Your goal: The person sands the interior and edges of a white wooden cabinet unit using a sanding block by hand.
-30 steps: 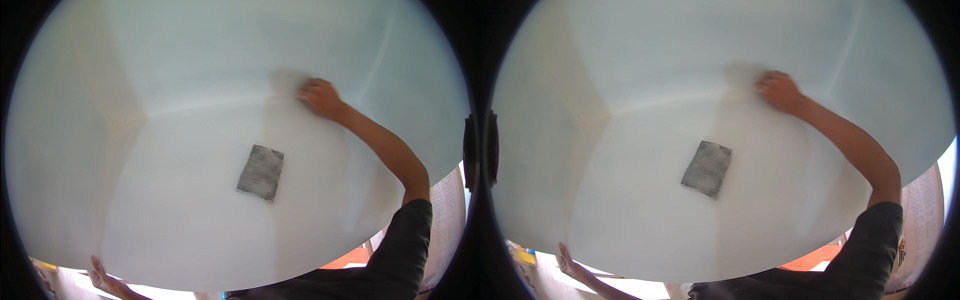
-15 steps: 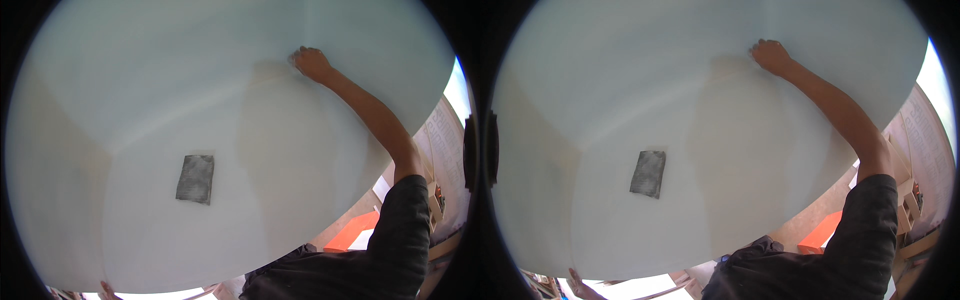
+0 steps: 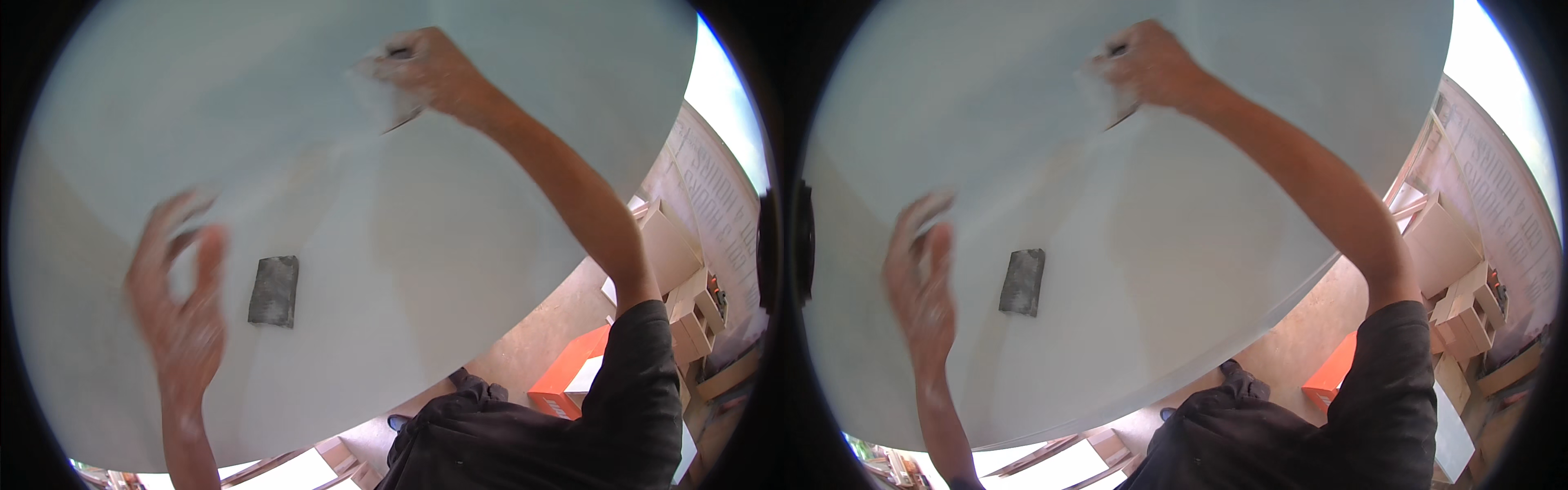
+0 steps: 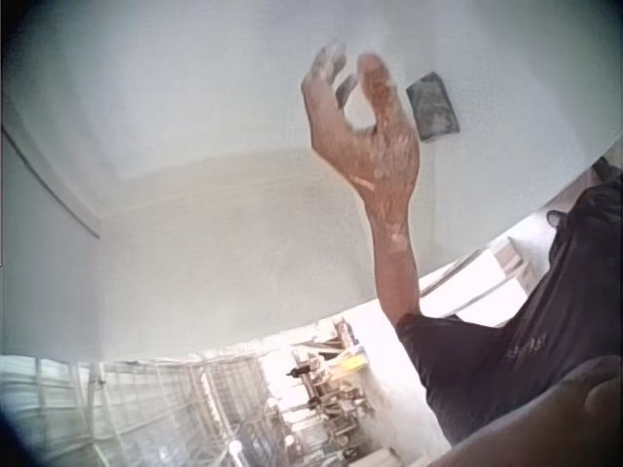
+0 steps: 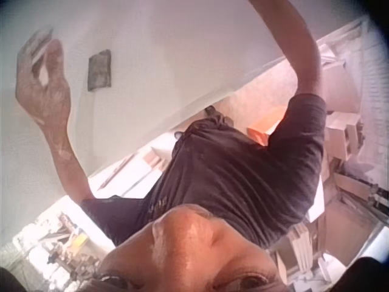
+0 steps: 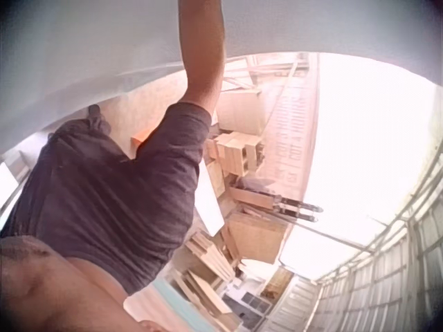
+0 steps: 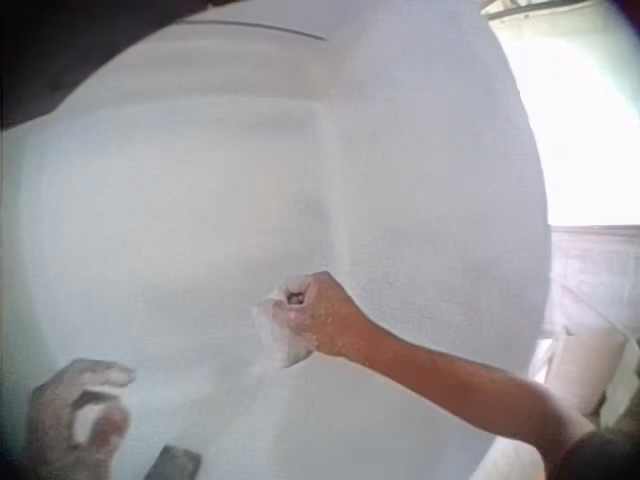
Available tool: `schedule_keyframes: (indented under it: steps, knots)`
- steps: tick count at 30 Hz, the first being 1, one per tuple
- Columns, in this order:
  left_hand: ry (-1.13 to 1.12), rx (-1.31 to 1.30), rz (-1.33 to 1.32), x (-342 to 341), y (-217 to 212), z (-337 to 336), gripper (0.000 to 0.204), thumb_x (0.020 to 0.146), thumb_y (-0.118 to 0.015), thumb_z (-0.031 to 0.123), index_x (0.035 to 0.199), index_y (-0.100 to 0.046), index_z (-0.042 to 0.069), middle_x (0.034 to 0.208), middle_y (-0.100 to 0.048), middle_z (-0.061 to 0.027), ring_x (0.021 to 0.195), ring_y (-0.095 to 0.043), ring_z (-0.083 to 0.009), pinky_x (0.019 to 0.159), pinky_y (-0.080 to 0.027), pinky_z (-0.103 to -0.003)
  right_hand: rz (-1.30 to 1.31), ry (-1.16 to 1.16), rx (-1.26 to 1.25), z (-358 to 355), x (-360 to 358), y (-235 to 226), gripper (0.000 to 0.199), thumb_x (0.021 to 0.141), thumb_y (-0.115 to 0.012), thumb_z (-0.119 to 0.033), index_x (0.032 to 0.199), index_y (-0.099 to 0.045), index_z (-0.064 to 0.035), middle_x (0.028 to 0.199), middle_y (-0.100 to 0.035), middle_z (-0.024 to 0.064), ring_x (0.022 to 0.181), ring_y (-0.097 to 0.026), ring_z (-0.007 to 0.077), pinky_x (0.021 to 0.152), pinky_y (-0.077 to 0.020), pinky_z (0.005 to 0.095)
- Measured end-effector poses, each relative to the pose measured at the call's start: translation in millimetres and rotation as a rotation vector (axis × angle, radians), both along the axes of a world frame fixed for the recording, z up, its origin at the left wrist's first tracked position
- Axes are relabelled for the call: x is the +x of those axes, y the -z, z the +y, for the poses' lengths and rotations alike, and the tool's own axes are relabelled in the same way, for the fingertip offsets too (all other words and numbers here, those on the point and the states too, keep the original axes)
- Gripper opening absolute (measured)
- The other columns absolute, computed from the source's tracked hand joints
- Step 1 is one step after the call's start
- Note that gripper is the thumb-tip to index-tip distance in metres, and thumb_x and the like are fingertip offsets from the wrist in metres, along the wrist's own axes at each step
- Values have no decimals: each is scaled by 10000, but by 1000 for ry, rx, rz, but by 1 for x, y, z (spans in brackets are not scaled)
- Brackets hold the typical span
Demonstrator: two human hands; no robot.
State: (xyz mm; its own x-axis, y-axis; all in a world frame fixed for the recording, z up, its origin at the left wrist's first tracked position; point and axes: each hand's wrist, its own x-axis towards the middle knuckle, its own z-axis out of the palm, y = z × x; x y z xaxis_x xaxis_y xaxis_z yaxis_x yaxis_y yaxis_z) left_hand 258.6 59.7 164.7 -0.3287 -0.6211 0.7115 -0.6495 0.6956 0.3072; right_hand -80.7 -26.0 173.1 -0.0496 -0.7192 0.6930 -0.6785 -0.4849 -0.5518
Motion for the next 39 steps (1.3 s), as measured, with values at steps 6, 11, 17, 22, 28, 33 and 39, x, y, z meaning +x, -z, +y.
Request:
schedule_keyframes:
  steps: [6, 11, 17, 22, 28, 33, 39]
  knots:
    - [355, 40, -156, -133, -10, -31, 757, 865, -814, 303, 1442, -466, -41, 1306, -598, -263, 1186, -633, -335, 993, -522, -424, -411, -207, 208, 51, 37, 10, 296, 946, -639, -210, 1042, -699, 63, 863, -724, 157, 751, -681, 216, 714, -557, 348]
    - [412, -147, -144, -176, 10, -45, 523, 914, -687, 64, 1391, -501, -41, 1214, -638, -254, 1114, -660, -367, 934, -553, -419, -495, -184, 271, 85, -2, 14, 258, 992, -591, -182, 1096, -688, 33, 992, -718, 162, 894, -692, 222, 775, -567, 343]
    - [299, -16, -334, -205, 38, -115, 300, 916, -603, -68, 1197, -643, 29, 1108, -707, -177, 963, -703, -312, 816, -552, -419, 133, 80, -13, 159, -60, 47, 277, 932, -667, -204, 1136, -695, -19, 1060, -719, 182, 884, -683, 322, 812, -535, 410]
    - [198, 12, -564, -223, 74, -200, 181, 931, -624, 34, 1110, -642, 22, 986, -717, -149, 873, -678, -346, 727, -560, -421, 71, 126, 216, 224, -100, 94, 246, 846, -763, -179, 1034, -743, -23, 958, -739, 134, 842, -687, 307, 788, -534, 417]
    - [185, -305, -584, -269, 104, -248, 229, 914, -672, 100, 1102, -624, -21, 1064, -705, -164, 1025, -670, -337, 798, -595, -415, 91, 16, 20, 217, -98, 136, 177, 776, -802, -95, 940, -766, -40, 846, -739, 62, 707, -674, 230, 660, -543, 347]
    - [274, -382, -574, -311, 103, -279, 202, 922, -679, 113, 1068, -627, -16, 1082, -689, -176, 1010, -664, -352, 806, -594, -433, 100, -28, -90, 201, -108, 135, 205, 755, -822, -106, 944, -765, -56, 797, -734, 24, 662, -665, 176, 578, -522, 305]
    - [325, -246, -474, -360, 98, -276, 209, 922, -704, 156, 1032, -637, -10, 1032, -698, -192, 881, -691, -367, 766, -587, -449, 117, 49, -64, 196, -108, 133, 205, 754, -820, -109, 947, -769, -62, 768, -726, 15, 646, -659, 157, 567, -519, 282]
